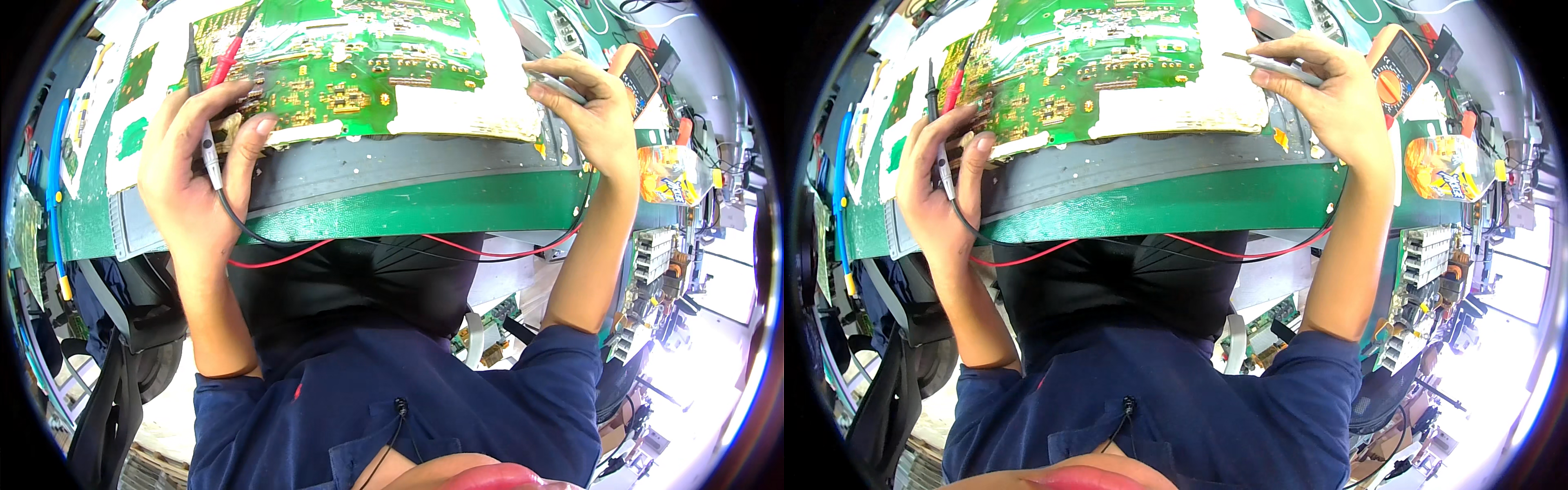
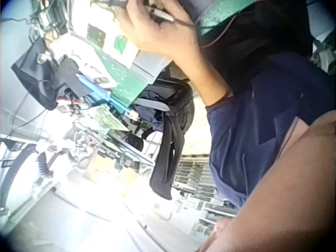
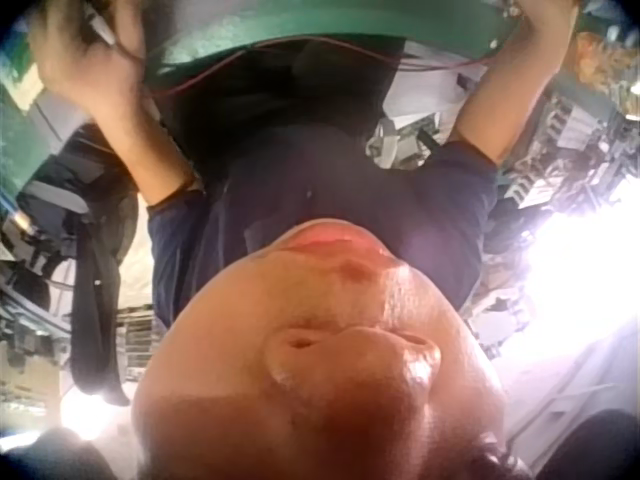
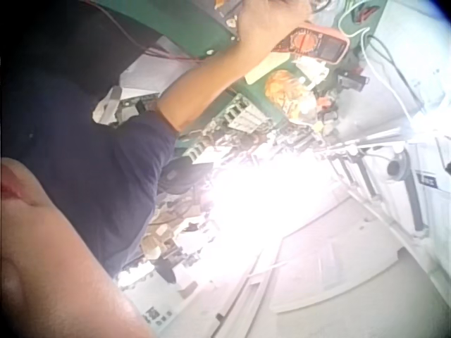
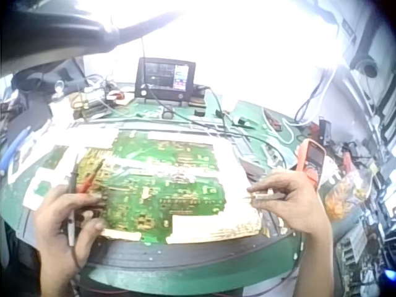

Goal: The person uses a soldering iron and a multimeter probe to work on a large green circuit board. They apply the iron to various points on the board while holding the probe in their other hand.

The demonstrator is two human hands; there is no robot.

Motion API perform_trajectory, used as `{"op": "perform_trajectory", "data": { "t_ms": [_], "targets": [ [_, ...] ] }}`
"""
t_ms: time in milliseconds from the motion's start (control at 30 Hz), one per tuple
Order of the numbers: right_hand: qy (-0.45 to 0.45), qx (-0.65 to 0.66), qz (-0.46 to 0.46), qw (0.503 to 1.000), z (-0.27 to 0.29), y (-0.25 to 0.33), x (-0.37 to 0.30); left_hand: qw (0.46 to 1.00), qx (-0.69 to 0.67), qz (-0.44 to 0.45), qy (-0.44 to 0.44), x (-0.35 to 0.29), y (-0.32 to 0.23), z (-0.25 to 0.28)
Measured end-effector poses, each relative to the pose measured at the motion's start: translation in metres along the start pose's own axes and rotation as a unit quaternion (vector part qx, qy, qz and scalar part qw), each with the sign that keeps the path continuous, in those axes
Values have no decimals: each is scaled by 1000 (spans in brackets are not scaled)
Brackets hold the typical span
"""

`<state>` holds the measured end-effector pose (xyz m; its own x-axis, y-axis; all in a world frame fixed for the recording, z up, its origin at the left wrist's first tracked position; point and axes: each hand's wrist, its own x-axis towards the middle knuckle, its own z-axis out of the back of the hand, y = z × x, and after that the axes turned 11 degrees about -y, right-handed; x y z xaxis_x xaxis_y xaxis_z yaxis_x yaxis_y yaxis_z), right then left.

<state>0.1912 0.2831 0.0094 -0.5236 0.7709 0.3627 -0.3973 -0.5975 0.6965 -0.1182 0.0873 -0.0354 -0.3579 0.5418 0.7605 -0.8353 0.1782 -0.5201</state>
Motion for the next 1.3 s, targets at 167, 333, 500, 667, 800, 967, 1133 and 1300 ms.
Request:
{"op": "perform_trajectory", "data": {
  "t_ms": [167,333,500,667,800,967,1133,1300],
  "targets": [
    [6,-22,52,998,-2,-11,5,1000,-7,9,0,0,1,-1],
    [-55,-109,108,987,-22,1,1,1000,6,12,27,0,0,4],
    [-50,-205,70,975,-29,18,5,1000,19,7,19,0,1,4],
    [-82,-215,57,972,-36,30,11,1000,19,-7,18,0,2,4],
    [-114,-151,60,980,-15,11,19,1000,5,-2,19,0,1,4],
    [-136,-187,-2,973,6,4,1,1000,9,-1,13,-1,1,4],
    [-107,-169,-12,980,20,9,-18,1000,4,-3,8,-1,2,1],
    [-40,-121,-94,987,23,10,-17,1000,-16,-9,-13,-2,5,-1]
  ]
}}
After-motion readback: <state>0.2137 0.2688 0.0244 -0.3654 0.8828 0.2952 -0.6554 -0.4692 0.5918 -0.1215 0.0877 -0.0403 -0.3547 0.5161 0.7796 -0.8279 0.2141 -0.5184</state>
